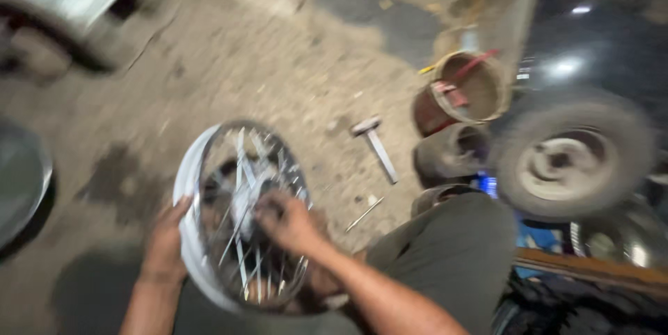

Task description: The person sits on the floor and uses a small tool to tighten the nipples on the spokes of a bicycle wheel. They rotate the wheel to access different spokes and continue the process around the rim.

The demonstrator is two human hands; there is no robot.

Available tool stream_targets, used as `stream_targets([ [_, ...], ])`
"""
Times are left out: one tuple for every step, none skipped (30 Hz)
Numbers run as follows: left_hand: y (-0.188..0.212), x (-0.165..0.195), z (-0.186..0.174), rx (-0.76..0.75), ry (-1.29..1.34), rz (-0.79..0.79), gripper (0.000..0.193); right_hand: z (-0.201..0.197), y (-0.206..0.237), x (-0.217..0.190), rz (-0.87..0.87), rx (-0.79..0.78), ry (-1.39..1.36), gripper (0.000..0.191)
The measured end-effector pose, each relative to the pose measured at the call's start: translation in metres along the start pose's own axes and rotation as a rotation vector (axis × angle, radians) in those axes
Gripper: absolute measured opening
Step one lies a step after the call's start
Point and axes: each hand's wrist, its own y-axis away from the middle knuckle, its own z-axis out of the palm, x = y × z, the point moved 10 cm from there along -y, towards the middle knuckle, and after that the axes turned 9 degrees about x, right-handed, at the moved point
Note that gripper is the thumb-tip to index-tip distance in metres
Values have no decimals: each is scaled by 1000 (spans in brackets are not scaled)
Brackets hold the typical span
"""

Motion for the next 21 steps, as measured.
stream_targets([
  [-2, 0, -13, 119, -18, -8, 32, 4, -6, -1, -98, 37, -73, 17],
  [-3, 7, -10, 70, 49, 64, 38, 18, -5, 25, 59, -48, -33, 21],
  [-3, 4, -11, 78, 88, 32, 42, 23, -2, 56, 282, -75, 225, 33],
  [-4, 0, -16, 103, 105, 11, 42, 26, -8, 38, 40, -31, 36, 28],
  [-5, -4, -19, 105, 107, 1, 42, 30, -6, 53, 83, -36, 21, 25],
  [-6, -6, -19, 84, -20, 35, 42, 27, -5, 45, -59, -3, -16, 24],
  [-6, -9, -25, 135, -21, 24, 42, 31, -2, 61, 60, -40, -40, 20],
  [-7, -12, -30, 177, -22, 18, 42, 33, 2, 74, 172, -73, -59, 17],
  [-7, -15, -31, 186, -34, 8, 43, 32, 5, 78, 180, -72, -16, 15],
  [-8, -17, -32, 188, -38, 11, 45, 30, 6, 78, 173, -70, 32, 14],
  [-8, -17, -32, 186, -39, 25, 47, 29, 7, 77, 154, -68, 79, 12],
  [-8, -17, -31, 169, -38, 42, 48, 31, 7, 67, 89, -62, 2, 11],
  [-7, -15, -29, 152, -36, 63, 50, 32, 6, 57, 20, -57, -75, 10],
  [-7, -14, -28, 134, -33, 86, 52, 34, 7, 46, -52, -52, -152, 9],
  [-7, -15, -28, 129, -31, 77, 51, 41, 7, 49, -1, -88, -130, 12],
  [-6, -16, -28, 123, -28, 76, 51, 50, 7, 51, 42, -126, -109, 16],
  [-6, -17, -28, 116, -24, 74, 51, 58, 7, 53, 84, -165, -87, 19],
  [-7, -19, -32, 155, -54, 64, 48, 69, 6, 52, 92, -220, -74, 22],
  [-7, -20, -37, 195, -83, 57, 46, 81, 5, 51, 95, -277, -62, 25],
  [-7, -22, -41, 236, -111, 49, 45, 92, 3, 52, 99, -335, -49, 28],
  [-7, -19, -39, 208, -82, 80, 42, 93, -3, 35, -77, -293, -54, 31],
])
